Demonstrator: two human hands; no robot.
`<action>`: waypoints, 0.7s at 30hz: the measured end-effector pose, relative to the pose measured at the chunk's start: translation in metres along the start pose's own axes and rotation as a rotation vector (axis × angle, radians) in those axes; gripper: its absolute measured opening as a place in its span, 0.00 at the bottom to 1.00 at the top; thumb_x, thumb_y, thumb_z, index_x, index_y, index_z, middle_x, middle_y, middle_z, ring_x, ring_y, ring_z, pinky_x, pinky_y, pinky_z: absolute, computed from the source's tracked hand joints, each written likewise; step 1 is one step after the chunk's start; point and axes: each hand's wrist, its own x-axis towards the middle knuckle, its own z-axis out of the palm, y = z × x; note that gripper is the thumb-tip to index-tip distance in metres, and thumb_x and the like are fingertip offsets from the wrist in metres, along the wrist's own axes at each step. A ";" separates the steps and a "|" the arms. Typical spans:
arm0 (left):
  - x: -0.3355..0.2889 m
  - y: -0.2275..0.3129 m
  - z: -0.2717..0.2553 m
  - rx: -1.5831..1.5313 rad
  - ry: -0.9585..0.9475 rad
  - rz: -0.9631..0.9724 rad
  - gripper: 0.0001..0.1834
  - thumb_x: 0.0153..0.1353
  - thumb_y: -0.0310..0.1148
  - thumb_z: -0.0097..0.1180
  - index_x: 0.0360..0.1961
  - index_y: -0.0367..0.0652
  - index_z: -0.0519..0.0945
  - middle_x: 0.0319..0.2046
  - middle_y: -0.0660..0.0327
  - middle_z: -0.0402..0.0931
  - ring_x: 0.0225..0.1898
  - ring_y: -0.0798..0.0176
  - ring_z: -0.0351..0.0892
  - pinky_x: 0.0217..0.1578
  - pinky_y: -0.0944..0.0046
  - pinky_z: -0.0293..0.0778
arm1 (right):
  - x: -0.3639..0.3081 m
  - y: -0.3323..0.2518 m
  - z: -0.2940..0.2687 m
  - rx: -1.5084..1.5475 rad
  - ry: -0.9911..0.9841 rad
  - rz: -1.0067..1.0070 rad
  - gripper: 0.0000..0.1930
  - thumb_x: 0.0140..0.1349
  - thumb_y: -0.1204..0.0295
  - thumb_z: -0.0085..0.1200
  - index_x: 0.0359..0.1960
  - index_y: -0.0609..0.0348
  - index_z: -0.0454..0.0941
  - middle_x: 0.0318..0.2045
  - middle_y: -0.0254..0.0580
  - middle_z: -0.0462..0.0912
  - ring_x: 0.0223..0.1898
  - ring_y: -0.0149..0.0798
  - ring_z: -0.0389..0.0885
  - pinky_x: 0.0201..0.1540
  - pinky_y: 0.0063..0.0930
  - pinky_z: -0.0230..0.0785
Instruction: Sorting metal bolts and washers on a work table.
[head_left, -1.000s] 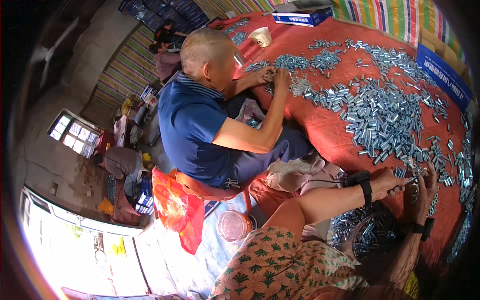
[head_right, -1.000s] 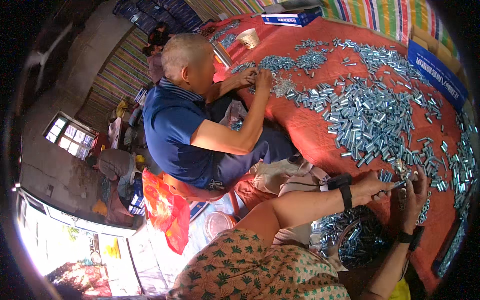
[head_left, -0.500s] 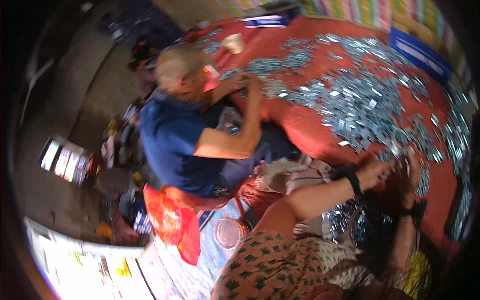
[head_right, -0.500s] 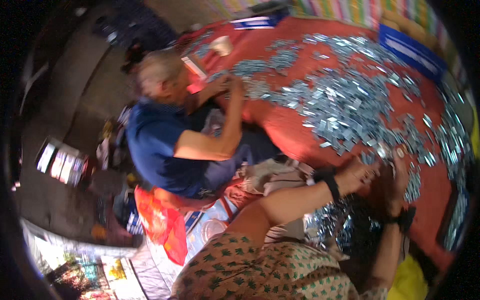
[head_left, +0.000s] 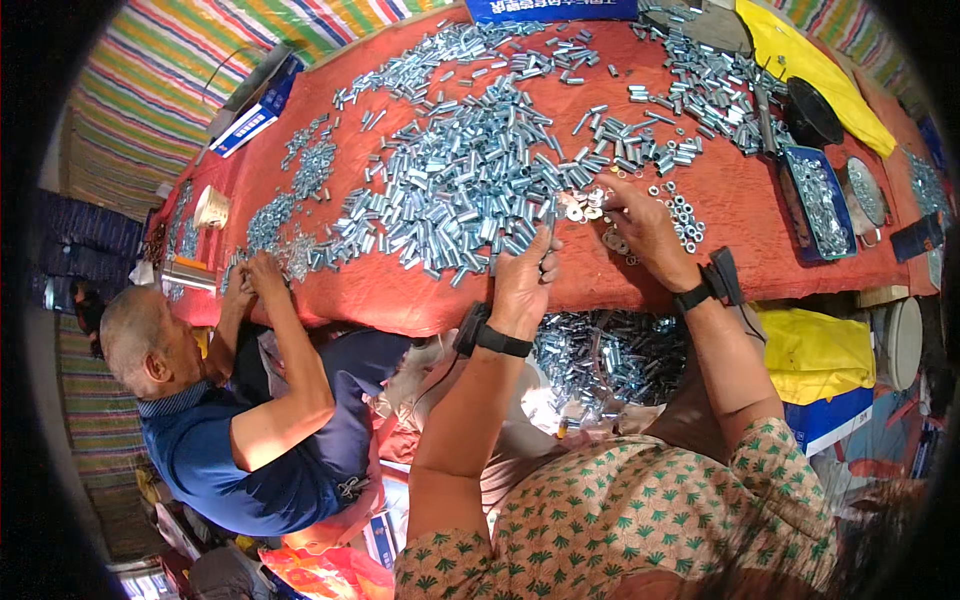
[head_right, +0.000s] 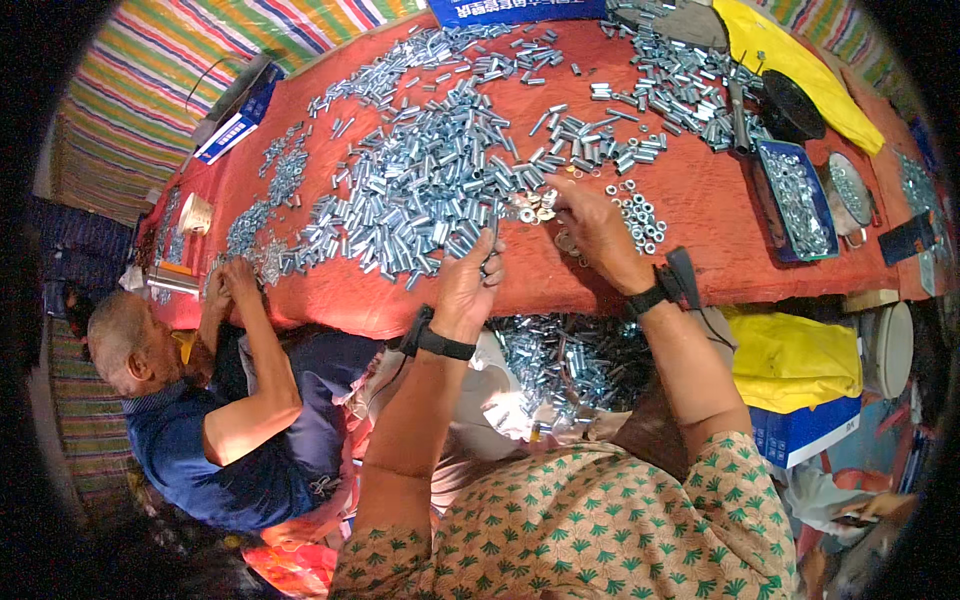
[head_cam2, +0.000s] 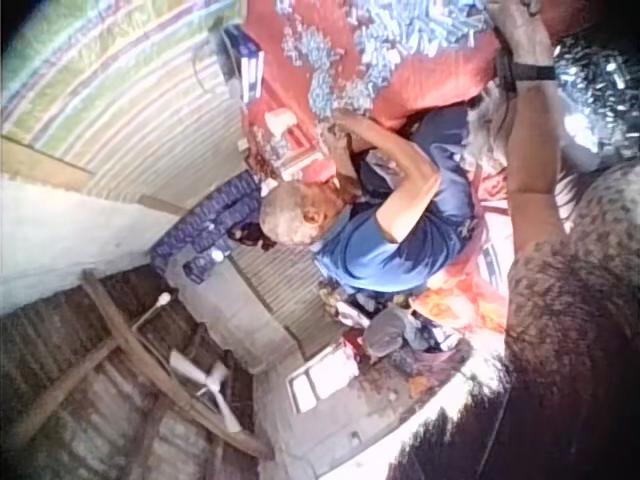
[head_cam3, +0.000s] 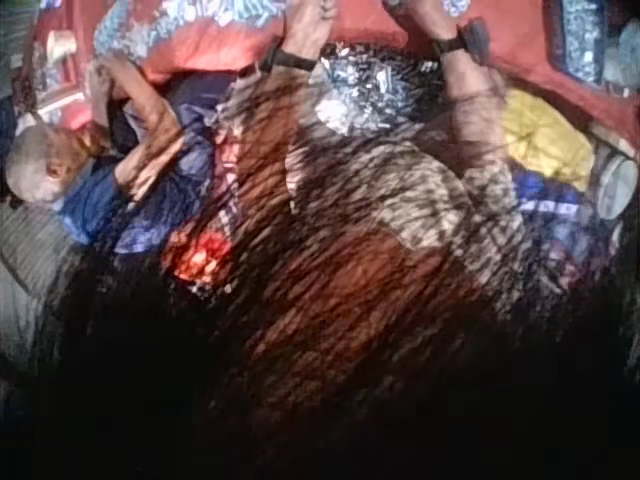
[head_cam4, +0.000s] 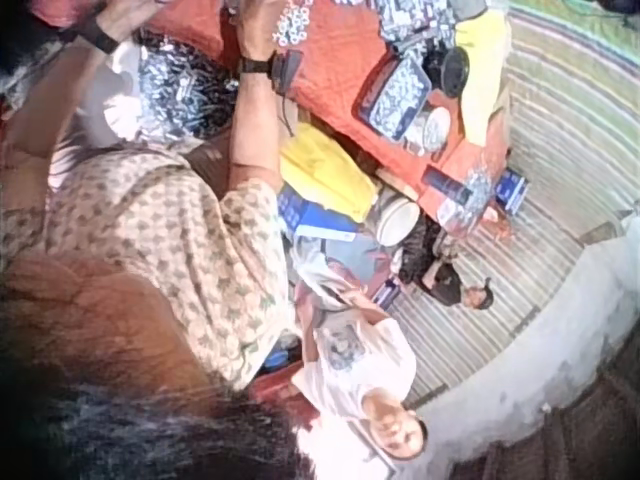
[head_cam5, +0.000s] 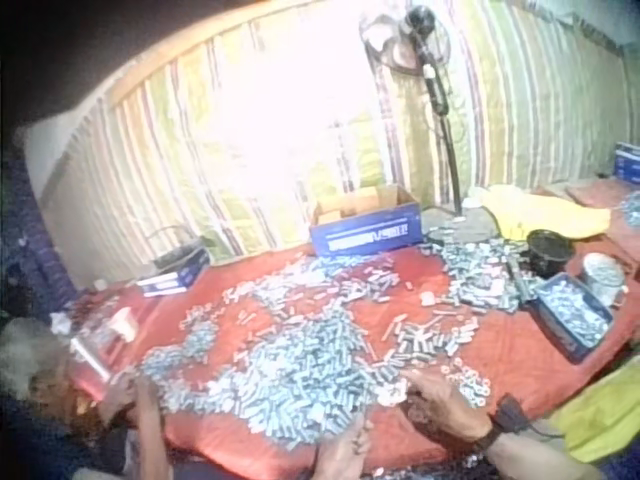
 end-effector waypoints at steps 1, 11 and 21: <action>-0.001 0.000 0.001 0.010 -0.010 0.014 0.08 0.61 0.33 0.63 0.37 0.42 0.78 0.26 0.62 0.78 0.19 0.75 0.67 0.18 0.75 0.59 | 0.000 0.001 0.003 -0.010 -0.022 -0.007 0.27 0.55 0.84 0.57 0.58 0.57 0.71 0.37 0.51 0.82 0.38 0.50 0.82 0.40 0.37 0.74; -0.001 -0.006 -0.001 0.043 0.014 -0.026 0.09 0.62 0.31 0.61 0.39 0.39 0.76 0.27 0.59 0.77 0.19 0.74 0.67 0.17 0.76 0.60 | 0.014 0.017 0.034 -0.201 -0.090 -0.229 0.21 0.56 0.78 0.57 0.53 0.59 0.75 0.34 0.51 0.81 0.35 0.53 0.79 0.35 0.42 0.70; -0.008 -0.015 -0.001 0.120 0.028 -0.153 0.09 0.63 0.31 0.60 0.41 0.41 0.75 0.26 0.61 0.76 0.19 0.75 0.66 0.17 0.76 0.59 | 0.014 -0.004 0.019 0.367 -0.001 0.181 0.25 0.55 0.81 0.59 0.57 0.57 0.73 0.29 0.30 0.76 0.32 0.25 0.74 0.37 0.24 0.70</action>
